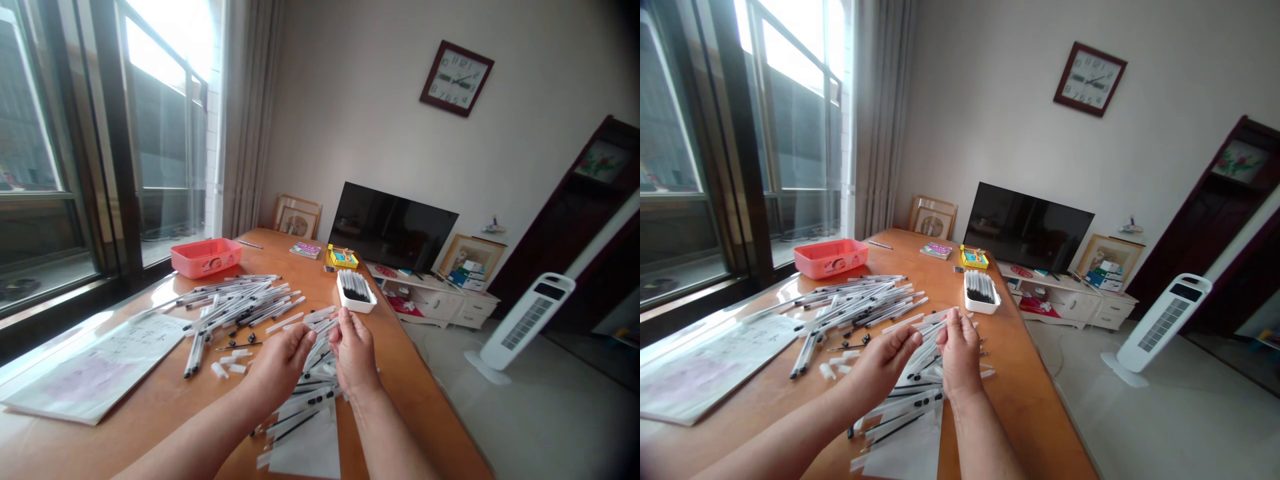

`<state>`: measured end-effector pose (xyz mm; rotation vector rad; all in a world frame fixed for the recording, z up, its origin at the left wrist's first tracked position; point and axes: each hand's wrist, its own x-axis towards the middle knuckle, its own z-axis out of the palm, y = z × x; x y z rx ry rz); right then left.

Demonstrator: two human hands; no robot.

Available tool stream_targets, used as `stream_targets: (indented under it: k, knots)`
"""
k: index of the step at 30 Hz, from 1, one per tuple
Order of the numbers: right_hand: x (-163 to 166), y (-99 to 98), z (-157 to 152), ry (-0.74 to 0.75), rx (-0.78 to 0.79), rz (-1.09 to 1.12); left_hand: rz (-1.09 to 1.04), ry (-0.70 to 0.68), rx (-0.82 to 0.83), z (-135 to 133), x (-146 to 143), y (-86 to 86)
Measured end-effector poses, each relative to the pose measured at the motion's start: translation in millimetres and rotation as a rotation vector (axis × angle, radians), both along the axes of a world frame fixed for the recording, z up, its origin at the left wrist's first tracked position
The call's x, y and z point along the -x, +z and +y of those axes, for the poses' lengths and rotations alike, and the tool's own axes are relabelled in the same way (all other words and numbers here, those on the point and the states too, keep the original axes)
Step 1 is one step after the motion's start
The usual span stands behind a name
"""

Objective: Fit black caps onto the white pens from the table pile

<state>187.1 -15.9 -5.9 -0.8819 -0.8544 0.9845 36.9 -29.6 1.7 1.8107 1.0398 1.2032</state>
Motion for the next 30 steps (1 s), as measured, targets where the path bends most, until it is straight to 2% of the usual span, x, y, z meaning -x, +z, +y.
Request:
stream_targets:
  k: [2, 6, 9, 12, 14, 18, 23, 26, 30]
  knots:
    - [2, 1.2, -2, -0.003, -0.008, -0.001, -0.040, -0.035, 0.078, -1, 0, 2.8]
    - [0, 7.3, -4, 0.012, -0.037, -0.013, -0.246, -0.185, 0.417, -6, 3, 8.6]
    - [-18, 15.2, -1, -0.012, -0.086, 0.061, -0.416, -0.252, 0.616, -8, 5, 6.4]
    - [-40, 18.5, 5, -0.116, -0.126, 0.109, -0.487, -0.290, 0.726, -5, 7, 1.8]
    - [-48, 14.9, 8, -0.096, -0.060, 0.042, -0.497, -0.276, 0.732, -2, 8, -0.6]
    - [-41, 2.5, 9, 0.091, 0.083, -0.245, -0.515, -0.244, 0.693, 4, 11, -4.8]
    - [-30, -1.1, 3, 0.251, 0.145, -0.504, -0.534, -0.242, 0.674, 11, 17, -10.0]
    - [-26, 0.4, 0, 0.271, 0.138, -0.508, -0.535, -0.244, 0.667, 11, 18, -8.4]
    - [-15, 0.0, -3, 0.316, 0.103, -0.323, -0.489, -0.247, 0.664, 6, 16, -2.7]
